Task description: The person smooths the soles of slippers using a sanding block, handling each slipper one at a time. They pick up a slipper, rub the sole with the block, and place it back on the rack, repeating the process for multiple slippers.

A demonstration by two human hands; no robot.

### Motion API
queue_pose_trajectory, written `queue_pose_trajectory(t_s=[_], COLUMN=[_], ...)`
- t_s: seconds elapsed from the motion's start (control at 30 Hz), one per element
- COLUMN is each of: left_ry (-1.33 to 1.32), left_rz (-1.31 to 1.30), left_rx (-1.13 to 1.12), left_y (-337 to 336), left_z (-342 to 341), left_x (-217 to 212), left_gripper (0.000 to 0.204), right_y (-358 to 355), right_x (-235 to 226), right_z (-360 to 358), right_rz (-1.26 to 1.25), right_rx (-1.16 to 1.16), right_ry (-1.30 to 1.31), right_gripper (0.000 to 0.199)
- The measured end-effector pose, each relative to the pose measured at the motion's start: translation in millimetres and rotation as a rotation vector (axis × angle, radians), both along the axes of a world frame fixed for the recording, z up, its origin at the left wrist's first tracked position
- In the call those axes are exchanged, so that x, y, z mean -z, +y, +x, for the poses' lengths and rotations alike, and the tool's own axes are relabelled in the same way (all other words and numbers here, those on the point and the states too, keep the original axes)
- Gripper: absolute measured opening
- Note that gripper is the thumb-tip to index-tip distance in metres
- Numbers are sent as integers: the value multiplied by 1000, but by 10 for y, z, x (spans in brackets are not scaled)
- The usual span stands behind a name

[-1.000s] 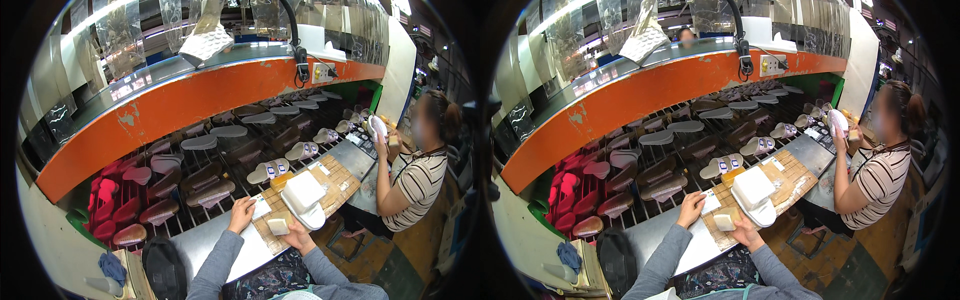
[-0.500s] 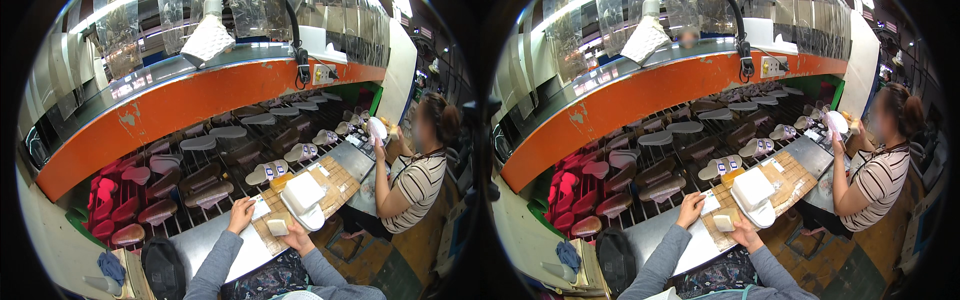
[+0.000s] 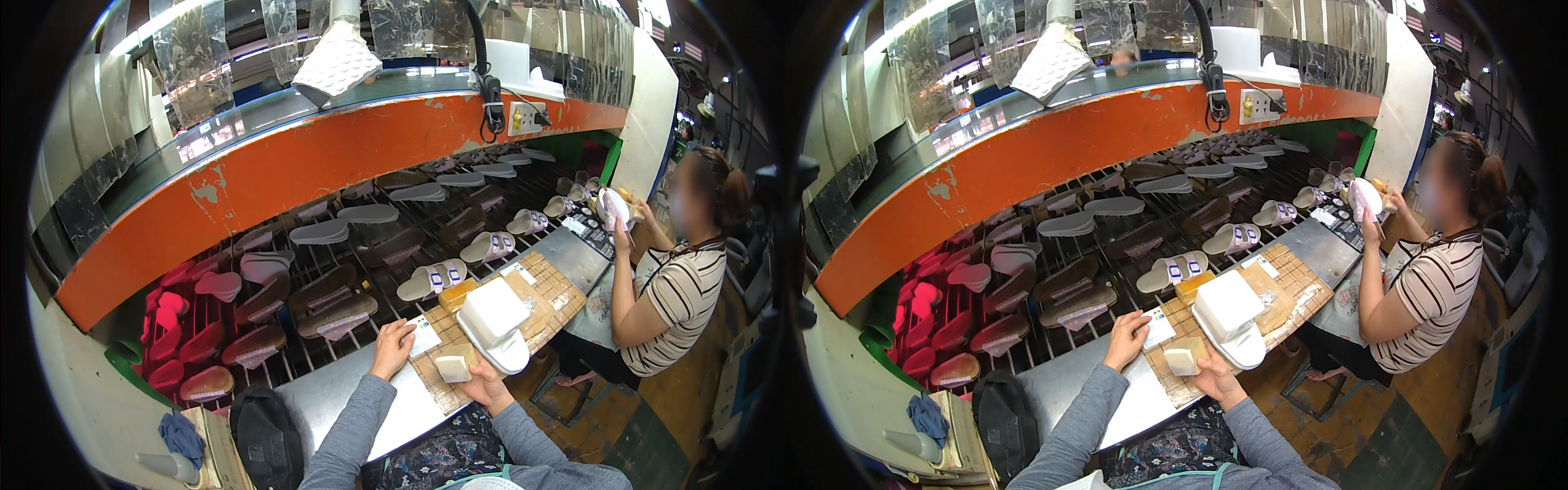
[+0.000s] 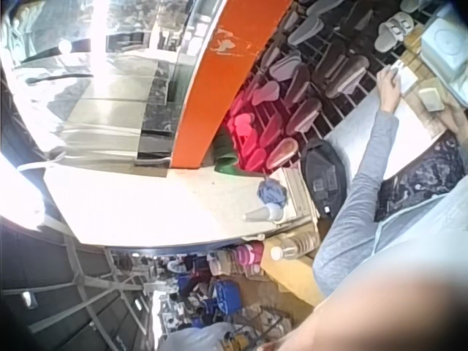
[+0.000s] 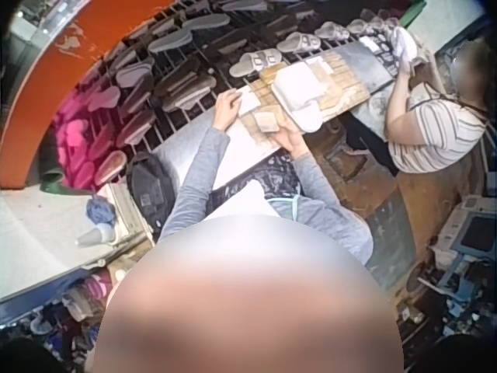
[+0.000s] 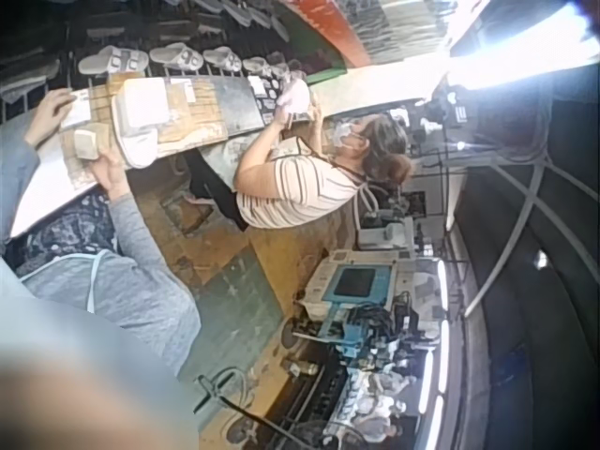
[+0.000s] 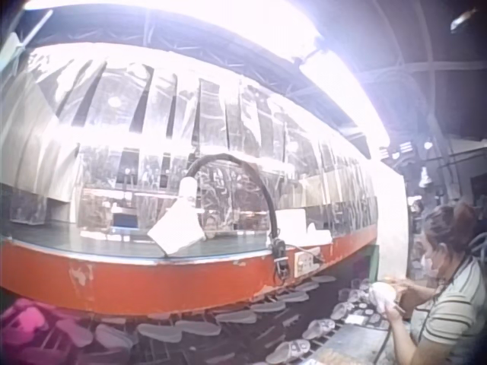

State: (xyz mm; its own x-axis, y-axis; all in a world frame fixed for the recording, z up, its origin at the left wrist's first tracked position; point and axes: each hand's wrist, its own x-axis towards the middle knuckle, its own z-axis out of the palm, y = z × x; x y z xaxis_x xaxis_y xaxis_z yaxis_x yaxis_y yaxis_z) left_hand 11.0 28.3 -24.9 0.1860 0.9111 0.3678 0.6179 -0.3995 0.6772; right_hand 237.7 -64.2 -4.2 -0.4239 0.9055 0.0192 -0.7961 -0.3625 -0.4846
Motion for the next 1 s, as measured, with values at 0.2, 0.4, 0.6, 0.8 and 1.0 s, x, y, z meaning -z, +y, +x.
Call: queue_pose_trajectory(t_s=[0.2, 0.4, 0.6, 0.8, 1.0], left_ry=[1, -7, -12, -13, -1], left_rz=[-9, -18, -24, -33, -29], left_rx=[-14, -18, -17, -16, -12], left_y=[-2, 1, 23, 34, 41], left_z=[-1, 4, 17, 13, 16], left_x=[-9, -19, -31, -17, -3], left_gripper=[27, 28, 27, 27, 27], right_y=[5, 38, 51, 60, 53], right_x=[37, 74, 72, 82, 100], right_z=[-8, 2, 14, 7, 12], right_rz=[3, 45, 22, 11, 18], right_rx=[3, 0, 10, 12, 19], right_ry=[7, -10, 8, 20, 11], right_gripper=[76, 74, 75, 75, 74])
